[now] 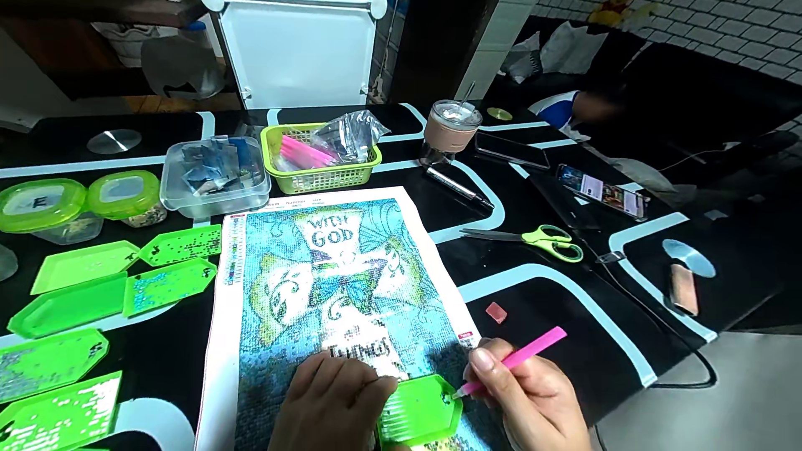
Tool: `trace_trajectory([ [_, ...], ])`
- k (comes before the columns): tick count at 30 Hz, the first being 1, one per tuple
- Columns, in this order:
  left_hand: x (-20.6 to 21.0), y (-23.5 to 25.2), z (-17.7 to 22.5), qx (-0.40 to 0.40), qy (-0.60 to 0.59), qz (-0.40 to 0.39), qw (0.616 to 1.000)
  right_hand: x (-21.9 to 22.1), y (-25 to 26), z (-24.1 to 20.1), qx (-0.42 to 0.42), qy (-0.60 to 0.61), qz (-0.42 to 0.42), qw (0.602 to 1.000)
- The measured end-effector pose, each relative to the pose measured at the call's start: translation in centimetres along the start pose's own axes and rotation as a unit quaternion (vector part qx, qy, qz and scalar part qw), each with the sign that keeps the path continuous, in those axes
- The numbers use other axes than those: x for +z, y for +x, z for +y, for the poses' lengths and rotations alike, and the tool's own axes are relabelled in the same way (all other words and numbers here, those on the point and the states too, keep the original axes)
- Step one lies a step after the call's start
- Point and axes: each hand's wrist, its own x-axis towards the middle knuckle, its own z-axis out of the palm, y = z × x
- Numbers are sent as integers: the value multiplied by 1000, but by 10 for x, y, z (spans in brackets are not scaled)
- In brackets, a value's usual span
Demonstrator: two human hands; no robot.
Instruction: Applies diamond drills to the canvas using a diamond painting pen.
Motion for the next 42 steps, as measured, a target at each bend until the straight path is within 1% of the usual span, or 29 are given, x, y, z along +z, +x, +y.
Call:
trace_trajectory([
  [8, 1, 0, 0, -3, 11, -3, 1000, 1, -7, 6, -13, -42, 3, 999],
  [19, -1, 0, 0, -9, 9, -9, 1000, 1, -8, 7, -38, -54, -21, 998],
  [22, -1, 1, 0, -8, 11, -11, 1000, 0, -7, 7, -15, -17, -8, 1000],
  [27, -3, 0, 2, -2, -2, -12, 1000, 1, 5, -2, 69, 82, 34, 994],
  [30, -3, 0, 2, 3, -15, -18, 1000, 3, 20, 1, 92, 100, 39, 990],
  [34, -3, 0, 3, 2, -33, -27, 999, 11, 31, 11, 81, 77, 23, 993],
  [38, -5, 1, 5, -15, -89, -52, 995, 18, 33, 16, 41, 40, -4, 998],
  [42, -5, 1, 5, -17, -98, -56, 993, 18, 31, 19, 7, 8, -20, 1000],
])
